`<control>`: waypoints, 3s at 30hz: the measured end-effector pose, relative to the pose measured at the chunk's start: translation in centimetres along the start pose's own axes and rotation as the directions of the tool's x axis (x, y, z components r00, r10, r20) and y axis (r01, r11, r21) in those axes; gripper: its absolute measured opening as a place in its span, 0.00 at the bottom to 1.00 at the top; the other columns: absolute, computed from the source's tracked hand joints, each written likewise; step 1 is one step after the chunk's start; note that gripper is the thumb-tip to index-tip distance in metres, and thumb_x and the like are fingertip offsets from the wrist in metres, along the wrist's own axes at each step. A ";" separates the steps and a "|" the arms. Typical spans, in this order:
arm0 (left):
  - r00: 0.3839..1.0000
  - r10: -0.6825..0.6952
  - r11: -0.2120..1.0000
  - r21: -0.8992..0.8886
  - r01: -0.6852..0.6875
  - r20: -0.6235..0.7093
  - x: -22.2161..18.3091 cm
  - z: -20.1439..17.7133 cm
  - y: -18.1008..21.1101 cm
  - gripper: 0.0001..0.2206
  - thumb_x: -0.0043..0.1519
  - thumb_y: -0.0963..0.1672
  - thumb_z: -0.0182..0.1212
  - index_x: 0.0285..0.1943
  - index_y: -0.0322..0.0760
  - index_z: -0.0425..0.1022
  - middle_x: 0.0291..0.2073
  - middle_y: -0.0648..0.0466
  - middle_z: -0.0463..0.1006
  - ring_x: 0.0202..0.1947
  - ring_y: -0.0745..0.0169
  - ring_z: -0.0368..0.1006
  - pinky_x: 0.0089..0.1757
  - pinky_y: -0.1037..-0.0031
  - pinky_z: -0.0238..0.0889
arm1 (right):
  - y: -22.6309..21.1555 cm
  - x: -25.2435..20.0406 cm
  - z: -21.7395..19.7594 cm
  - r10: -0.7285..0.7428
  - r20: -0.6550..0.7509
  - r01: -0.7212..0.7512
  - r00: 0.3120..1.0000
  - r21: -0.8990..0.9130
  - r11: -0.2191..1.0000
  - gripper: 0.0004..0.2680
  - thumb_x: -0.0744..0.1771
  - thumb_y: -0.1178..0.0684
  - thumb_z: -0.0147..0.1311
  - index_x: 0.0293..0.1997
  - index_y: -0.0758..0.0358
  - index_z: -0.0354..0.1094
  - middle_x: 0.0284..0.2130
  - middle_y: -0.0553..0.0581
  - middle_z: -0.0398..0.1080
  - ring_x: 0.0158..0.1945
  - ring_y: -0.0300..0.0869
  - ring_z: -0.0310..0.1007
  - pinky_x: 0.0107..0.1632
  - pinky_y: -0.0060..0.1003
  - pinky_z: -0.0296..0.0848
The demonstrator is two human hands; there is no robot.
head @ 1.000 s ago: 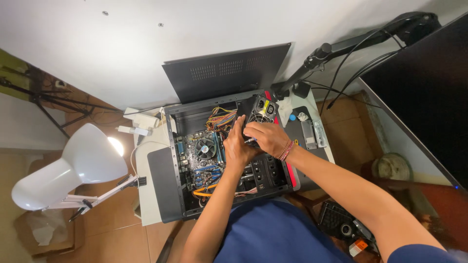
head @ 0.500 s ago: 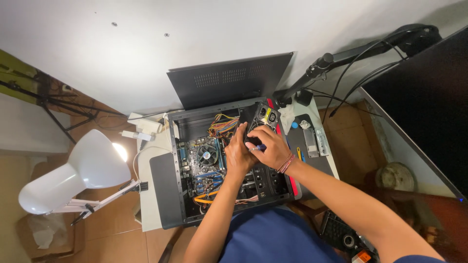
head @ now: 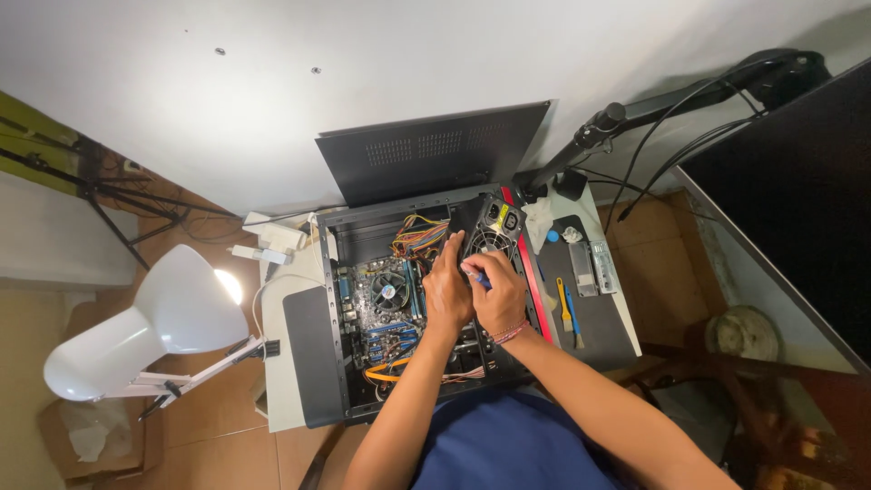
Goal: Removing the power supply unit (PSU) from an open computer case by unscrewing it.
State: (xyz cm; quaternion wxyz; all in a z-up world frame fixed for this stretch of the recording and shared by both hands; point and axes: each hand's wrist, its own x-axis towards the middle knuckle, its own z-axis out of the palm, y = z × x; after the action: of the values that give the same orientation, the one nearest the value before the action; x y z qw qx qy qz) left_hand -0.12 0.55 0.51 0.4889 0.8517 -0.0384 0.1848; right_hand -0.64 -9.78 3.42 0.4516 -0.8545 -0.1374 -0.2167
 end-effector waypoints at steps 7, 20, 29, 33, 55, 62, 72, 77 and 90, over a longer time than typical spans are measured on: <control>0.999 -0.042 0.999 0.016 0.042 -0.012 0.3 0.3 0.1 0.35 0.48 0.42 0.71 0.68 0.32 0.65 0.59 0.34 0.74 0.57 0.33 0.73 0.53 0.55 0.70 | 2.6 2.1 -1.6 -0.167 0.236 0.159 0.957 0.053 0.986 0.06 0.65 0.65 0.54 0.44 0.64 0.69 0.38 0.58 0.72 0.38 0.51 0.76 0.39 0.40 0.74; 0.998 -0.047 0.999 0.005 0.047 0.051 0.5 -0.1 -0.3 0.50 0.32 0.44 0.83 0.70 0.33 0.64 0.61 0.34 0.73 0.61 0.34 0.71 0.56 0.55 0.67 | 5.7 5.2 -2.9 -0.558 0.556 0.633 0.616 0.072 0.770 0.17 0.60 0.58 0.60 0.53 0.63 0.66 0.51 0.57 0.70 0.45 0.50 0.76 0.44 0.43 0.76; 0.998 -0.022 1.000 -0.017 0.024 0.067 0.5 -0.6 -0.2 0.43 0.39 0.41 0.75 0.70 0.33 0.63 0.61 0.36 0.73 0.57 0.32 0.72 0.53 0.54 0.69 | 4.0 3.5 -2.7 -0.463 0.447 0.520 0.766 -0.005 0.854 0.13 0.61 0.63 0.58 0.50 0.62 0.71 0.46 0.55 0.72 0.42 0.48 0.77 0.42 0.41 0.76; 1.000 0.014 1.000 0.028 -0.013 -0.007 -0.1 0.5 -1.3 0.33 0.52 0.40 0.69 0.71 0.35 0.65 0.60 0.37 0.76 0.56 0.33 0.75 0.53 0.56 0.71 | -0.1 3.2 -2.7 -0.297 0.229 0.301 0.927 0.021 0.953 0.07 0.65 0.61 0.62 0.46 0.62 0.71 0.42 0.56 0.74 0.40 0.50 0.77 0.41 0.39 0.76; 0.994 0.105 0.988 -0.115 -0.103 0.014 0.7 -1.3 0.4 0.43 0.39 0.40 0.73 0.70 0.31 0.63 0.58 0.34 0.75 0.55 0.31 0.73 0.53 0.56 0.70 | 3.7 3.0 -2.7 -0.487 0.406 0.517 0.774 0.041 0.855 0.15 0.61 0.64 0.57 0.53 0.62 0.71 0.49 0.57 0.74 0.43 0.51 0.79 0.44 0.42 0.77; 0.982 -0.144 0.989 0.038 0.140 0.120 1.5 -1.5 1.7 0.49 0.31 0.44 0.82 0.68 0.36 0.64 0.55 0.38 0.76 0.53 0.36 0.76 0.51 0.58 0.70 | 2.5 1.7 -3.6 0.015 0.002 -0.015 1.000 0.092 0.996 0.08 0.67 0.61 0.60 0.51 0.64 0.71 0.43 0.56 0.77 0.38 0.43 0.76 0.42 0.33 0.75; 0.947 -0.249 0.967 0.106 0.232 0.204 1.5 -1.3 1.5 0.52 0.29 0.45 0.83 0.70 0.41 0.63 0.53 0.43 0.81 0.51 0.45 0.79 0.52 0.64 0.72 | 25.8 -10.8 -7.1 0.756 -0.323 -0.673 0.570 0.345 0.655 0.10 0.63 0.60 0.65 0.48 0.66 0.73 0.36 0.54 0.80 0.40 0.33 0.77 0.47 0.29 0.73; 0.959 -0.215 0.975 0.101 0.199 0.186 1.4 -0.8 1.3 0.51 0.30 0.44 0.82 0.70 0.41 0.63 0.53 0.44 0.81 0.52 0.46 0.79 0.52 0.64 0.72 | 32.7 -15.0 -8.7 0.877 -0.404 -0.880 0.258 0.277 0.387 0.11 0.60 0.59 0.71 0.42 0.66 0.76 0.34 0.57 0.80 0.36 0.38 0.76 0.44 0.32 0.73; 0.944 -0.286 0.957 0.090 0.275 0.163 2.0 -0.2 3.6 0.50 0.29 0.42 0.81 0.69 0.40 0.65 0.53 0.44 0.82 0.53 0.51 0.80 0.54 0.67 0.72 | 37.3 -14.5 -9.2 0.915 -0.401 -0.959 0.035 0.245 0.144 0.11 0.58 0.55 0.75 0.39 0.63 0.79 0.32 0.60 0.77 0.33 0.42 0.74 0.41 0.36 0.72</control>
State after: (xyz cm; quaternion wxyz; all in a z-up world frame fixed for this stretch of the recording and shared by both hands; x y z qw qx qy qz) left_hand 0.76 -0.93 4.28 0.4766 0.8770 0.0467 0.0395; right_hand 0.58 -38.69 -25.70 0.4593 -0.6722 0.5763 -0.0705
